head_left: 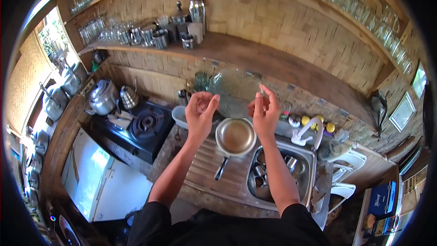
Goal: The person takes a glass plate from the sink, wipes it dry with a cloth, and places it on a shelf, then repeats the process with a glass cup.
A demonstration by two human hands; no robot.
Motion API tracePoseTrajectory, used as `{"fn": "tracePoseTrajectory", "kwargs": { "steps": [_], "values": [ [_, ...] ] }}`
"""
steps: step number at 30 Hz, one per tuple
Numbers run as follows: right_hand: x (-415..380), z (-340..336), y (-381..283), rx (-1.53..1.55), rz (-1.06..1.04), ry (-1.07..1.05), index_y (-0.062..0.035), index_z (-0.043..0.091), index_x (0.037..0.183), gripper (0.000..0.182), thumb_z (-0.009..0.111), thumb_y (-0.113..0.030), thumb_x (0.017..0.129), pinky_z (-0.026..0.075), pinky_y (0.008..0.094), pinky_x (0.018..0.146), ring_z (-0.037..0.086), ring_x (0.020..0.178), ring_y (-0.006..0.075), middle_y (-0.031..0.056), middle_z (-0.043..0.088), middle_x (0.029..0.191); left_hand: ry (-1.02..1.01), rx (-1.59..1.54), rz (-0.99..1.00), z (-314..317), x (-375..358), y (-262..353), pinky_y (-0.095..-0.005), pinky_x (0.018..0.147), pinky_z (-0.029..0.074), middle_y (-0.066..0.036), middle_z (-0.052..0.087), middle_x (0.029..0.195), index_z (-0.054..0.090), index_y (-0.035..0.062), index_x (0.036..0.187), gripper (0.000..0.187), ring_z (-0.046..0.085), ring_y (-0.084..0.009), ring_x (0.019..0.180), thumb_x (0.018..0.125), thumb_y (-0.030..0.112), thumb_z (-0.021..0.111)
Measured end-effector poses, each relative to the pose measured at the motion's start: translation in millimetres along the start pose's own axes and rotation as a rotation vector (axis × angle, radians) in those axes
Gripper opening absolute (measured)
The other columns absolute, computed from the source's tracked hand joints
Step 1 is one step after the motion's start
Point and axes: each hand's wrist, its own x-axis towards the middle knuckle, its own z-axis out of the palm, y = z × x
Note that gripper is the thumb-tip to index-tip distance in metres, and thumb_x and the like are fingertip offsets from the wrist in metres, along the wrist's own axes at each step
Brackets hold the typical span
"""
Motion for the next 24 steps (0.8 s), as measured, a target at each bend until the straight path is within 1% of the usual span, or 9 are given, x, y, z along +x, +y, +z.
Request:
{"fn": "tracePoseTrajectory", "kwargs": {
  "steps": [4, 5, 8, 9, 12, 13, 15, 21, 24],
  "values": [
    [66, 42, -2, -0.206, -0.187, 0.108, -0.0008, 0.064, 0.123, 0.025, 0.062, -0.011, 0.101, 0.038, 0.0278, 0.048, 0.052, 0.051, 0.0063, 0.0048, 0.059, 0.058, 0.013, 0.13, 0.142, 0, 81, 18, -0.0209, 0.071, 0.05, -0.004, 0.067, 0.09, 0.062, -0.0015, 0.101, 0.02, 0.064, -0.0069, 0.08, 0.093, 0.009, 0.077],
    [82, 50, -2, -0.308, -0.272, 0.159, -0.0013, 0.067, 0.118, 0.023, 0.065, -0.012, 0.098, 0.038, 0.0327, 0.047, 0.05, 0.047, 0.0103, 0.0064, 0.055, 0.055, 0.05, 0.111, 0.155, 4, 98, 16, -0.0208, 0.07, 0.05, -0.004, 0.068, 0.085, 0.065, -0.003, 0.098, 0.021, 0.063, -0.0062, 0.078, 0.093, 0.013, 0.078],
    [124, 72, -7, -0.476, -0.382, 0.237, -0.0016, 0.068, 0.116, 0.023, 0.066, -0.013, 0.096, 0.039, 0.0353, 0.048, 0.049, 0.045, 0.0172, 0.0074, 0.053, 0.054, 0.046, 0.213, 0.212, 6, 146, 9, -0.0221, 0.068, 0.05, -0.004, 0.068, 0.081, 0.066, -0.0042, 0.097, 0.024, 0.064, -0.0059, 0.077, 0.092, 0.015, 0.079],
    [137, 77, -7, -0.509, -0.373, 0.226, -0.002, 0.068, 0.116, 0.024, 0.065, -0.014, 0.096, 0.043, 0.0385, 0.05, 0.055, 0.047, 0.0247, 0.0098, 0.057, 0.056, 0.069, 0.248, 0.241, 8, 158, 9, -0.0249, 0.067, 0.052, -0.007, 0.07, 0.08, 0.068, -0.0062, 0.1, 0.029, 0.065, -0.0087, 0.074, 0.091, 0.018, 0.08],
    [169, 92, -4, -0.586, -0.309, 0.222, -0.0019, 0.068, 0.116, 0.025, 0.063, -0.016, 0.097, 0.05, 0.0425, 0.056, 0.065, 0.056, 0.0325, 0.0133, 0.064, 0.063, 0.08, 0.391, 0.233, 11, 185, 5, -0.0243, 0.07, 0.053, -0.008, 0.074, 0.087, 0.069, -0.006, 0.11, 0.035, 0.067, -0.0095, 0.077, 0.09, 0.021, 0.081],
    [179, 96, -3, -0.616, -0.269, 0.198, -0.0016, 0.068, 0.117, 0.026, 0.063, -0.017, 0.096, 0.052, 0.0441, 0.061, 0.067, 0.063, 0.0347, 0.0156, 0.066, 0.067, 0.069, 0.387, 0.236, 11, 193, -1, -0.0277, 0.073, 0.055, -0.012, 0.075, 0.09, 0.069, -0.0066, 0.114, 0.04, 0.07, -0.0133, 0.079, 0.09, 0.023, 0.081],
    [199, 102, 4, -0.675, -0.183, 0.149, -0.001, 0.067, 0.118, 0.028, 0.062, -0.018, 0.096, 0.055, 0.0473, 0.07, 0.071, 0.076, 0.0392, 0.0202, 0.07, 0.075, 0.071, 0.441, 0.28, 11, 201, -11, -0.0295, 0.074, 0.056, -0.014, 0.076, 0.091, 0.069, -0.0063, 0.112, 0.039, 0.072, -0.0162, 0.08, 0.089, 0.023, 0.082],
    [245, 107, 46, -0.835, -0.066, -0.007, -0.0043, 0.074, 0.103, 0.022, 0.064, -0.02, 0.092, 0.055, 0.0489, 0.085, 0.07, 0.096, 0.0404, 0.024, 0.072, 0.093, 0.056, 0.771, 0.36, 8, 209, -30, -0.0368, 0.072, 0.056, -0.017, 0.073, 0.087, 0.073, -0.0037, 0.098, 0.033, 0.072, -0.0273, 0.076, 0.085, 0.025, 0.083],
    [261, 110, 52, -0.879, -0.014, -0.072, -0.0059, 0.076, 0.108, 0.025, 0.066, -0.023, 0.092, 0.056, 0.0445, 0.089, 0.071, 0.1, 0.0379, 0.0213, 0.074, 0.099, 0.018, 0.876, 0.36, 6, 215, -27, -0.0394, 0.069, 0.054, -0.017, 0.072, 0.082, 0.074, -0.0024, 0.09, 0.032, 0.07, -0.0304, 0.073, 0.084, 0.027, 0.084]
  ]
}}
